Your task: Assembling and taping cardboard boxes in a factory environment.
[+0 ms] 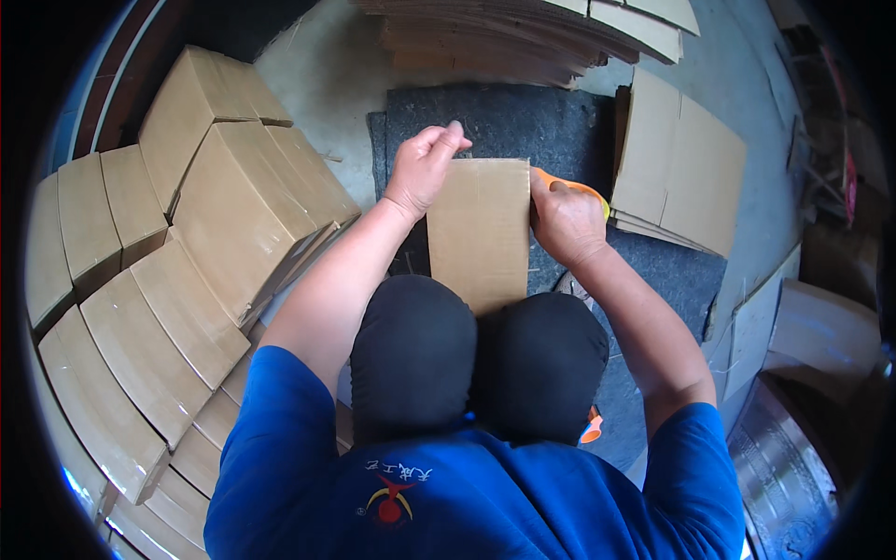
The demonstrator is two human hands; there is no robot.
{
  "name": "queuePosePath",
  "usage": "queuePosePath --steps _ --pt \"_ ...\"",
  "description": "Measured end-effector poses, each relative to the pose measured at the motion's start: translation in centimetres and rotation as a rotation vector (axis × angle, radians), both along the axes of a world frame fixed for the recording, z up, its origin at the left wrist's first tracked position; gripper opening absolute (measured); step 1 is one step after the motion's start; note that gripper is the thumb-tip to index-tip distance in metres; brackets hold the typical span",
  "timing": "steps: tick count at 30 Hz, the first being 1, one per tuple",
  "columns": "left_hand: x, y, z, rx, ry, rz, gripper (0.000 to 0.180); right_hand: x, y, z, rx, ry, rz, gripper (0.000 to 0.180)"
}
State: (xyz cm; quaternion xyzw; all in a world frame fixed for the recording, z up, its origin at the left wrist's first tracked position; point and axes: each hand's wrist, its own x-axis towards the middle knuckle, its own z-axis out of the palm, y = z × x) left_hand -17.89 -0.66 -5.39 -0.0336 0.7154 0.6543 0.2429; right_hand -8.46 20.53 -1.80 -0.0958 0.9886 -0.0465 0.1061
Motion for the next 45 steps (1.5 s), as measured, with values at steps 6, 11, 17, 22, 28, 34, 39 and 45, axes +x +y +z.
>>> queuePosePath --steps 6,11,17,22,28,34,39,45 --pt "0.7 -0.7 -3.3 -0.054 -0.152 0.355 0.06 0.7 -0.9 -4.5 0.04 -0.141 -0.057 0.031" --pt "0.1 -2.2 1.8 -0.511 0.745 -0.095 0.049 2.5 0.1 -3.2 0.004 -0.227 -0.149 0.016" --pt "-0.4 -0.8 4.5 -0.724 0.345 -0.589 0.065 4.0 1.6 -0.2 -0.11 -0.138 -0.336 0.03" --pt "-1.7 -0.6 4.3 -0.593 0.18 -0.66 0.05 5.3 3.5 4.8 -0.208 0.03 -0.468 0.035" --pt "1.5 -0.3 12.2 -0.634 0.377 -0.323 0.045 7.4 7.4 13.9 -0.952 0.139 -0.496 0.036" --pt "10.1 0.9 24.4 0.369 -0.215 -0.363 0.062 11.2 6.6 24.1 -1.142 0.242 -0.238 0.035" --pt "15.5 -0.6 28.3 0.579 -0.223 -0.281 0.058 13.6 4.5 27.9 -0.973 0.207 -0.103 0.037" --pt "18.9 -1.1 24.7 0.709 -0.376 -0.077 0.033 14.6 3.3 27.3 -1.017 0.013 -0.1 0.035"
